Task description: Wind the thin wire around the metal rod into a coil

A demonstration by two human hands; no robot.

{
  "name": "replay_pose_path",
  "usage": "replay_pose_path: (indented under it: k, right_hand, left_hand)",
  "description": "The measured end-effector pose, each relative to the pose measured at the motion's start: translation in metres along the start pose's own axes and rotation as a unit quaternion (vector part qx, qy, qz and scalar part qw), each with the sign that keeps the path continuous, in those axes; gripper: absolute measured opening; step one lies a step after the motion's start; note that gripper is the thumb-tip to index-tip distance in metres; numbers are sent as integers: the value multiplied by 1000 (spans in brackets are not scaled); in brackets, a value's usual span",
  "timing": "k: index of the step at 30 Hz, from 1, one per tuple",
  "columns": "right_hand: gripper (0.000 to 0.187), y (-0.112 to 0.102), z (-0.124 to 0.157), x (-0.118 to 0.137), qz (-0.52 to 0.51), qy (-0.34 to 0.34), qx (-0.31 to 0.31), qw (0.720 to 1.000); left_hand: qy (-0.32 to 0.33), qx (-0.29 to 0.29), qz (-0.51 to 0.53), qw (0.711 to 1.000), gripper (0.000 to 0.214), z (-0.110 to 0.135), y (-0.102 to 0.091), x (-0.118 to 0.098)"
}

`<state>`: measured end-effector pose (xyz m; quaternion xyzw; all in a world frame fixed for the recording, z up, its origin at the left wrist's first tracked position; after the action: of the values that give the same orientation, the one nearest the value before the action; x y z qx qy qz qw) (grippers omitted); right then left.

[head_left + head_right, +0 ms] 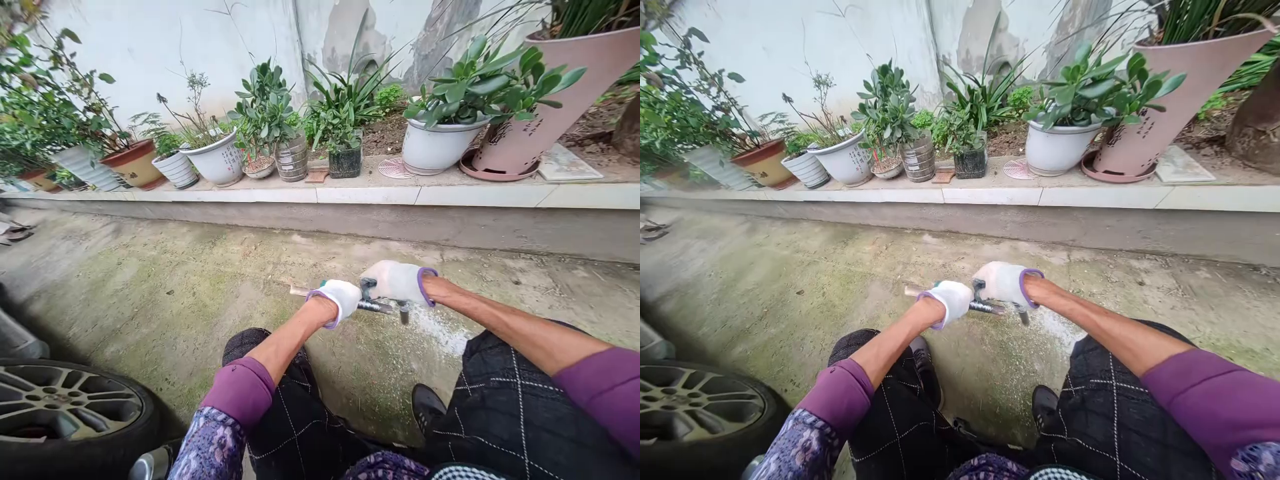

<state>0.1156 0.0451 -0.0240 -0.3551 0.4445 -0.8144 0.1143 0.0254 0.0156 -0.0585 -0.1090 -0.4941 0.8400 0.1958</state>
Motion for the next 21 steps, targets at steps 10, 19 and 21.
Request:
replay_pose_path:
  k: [10, 19, 21]
  right_hand:
    - [39, -32, 4, 0, -373, -80, -39, 923]
    - [34, -14, -13, -4, -408, -29, -68, 910]
    - [26, -8, -12, -2, -365, -10, -75, 928]
  left_hand:
    - [68, -154, 264, 950, 15, 24, -44, 31]
    - [-115, -198, 532, 815, 25, 34, -63, 68]
    - [-124, -221, 552, 795, 26, 29, -64, 77]
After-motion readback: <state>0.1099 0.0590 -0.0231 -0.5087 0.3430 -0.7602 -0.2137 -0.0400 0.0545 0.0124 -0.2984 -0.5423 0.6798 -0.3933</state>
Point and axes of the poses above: each hand's wrist, its own z-axis away from the middle knuckle, its own y-axis out of the palm, x = y × z, the point moved 6 cm from there along -z, towards the middle knuckle
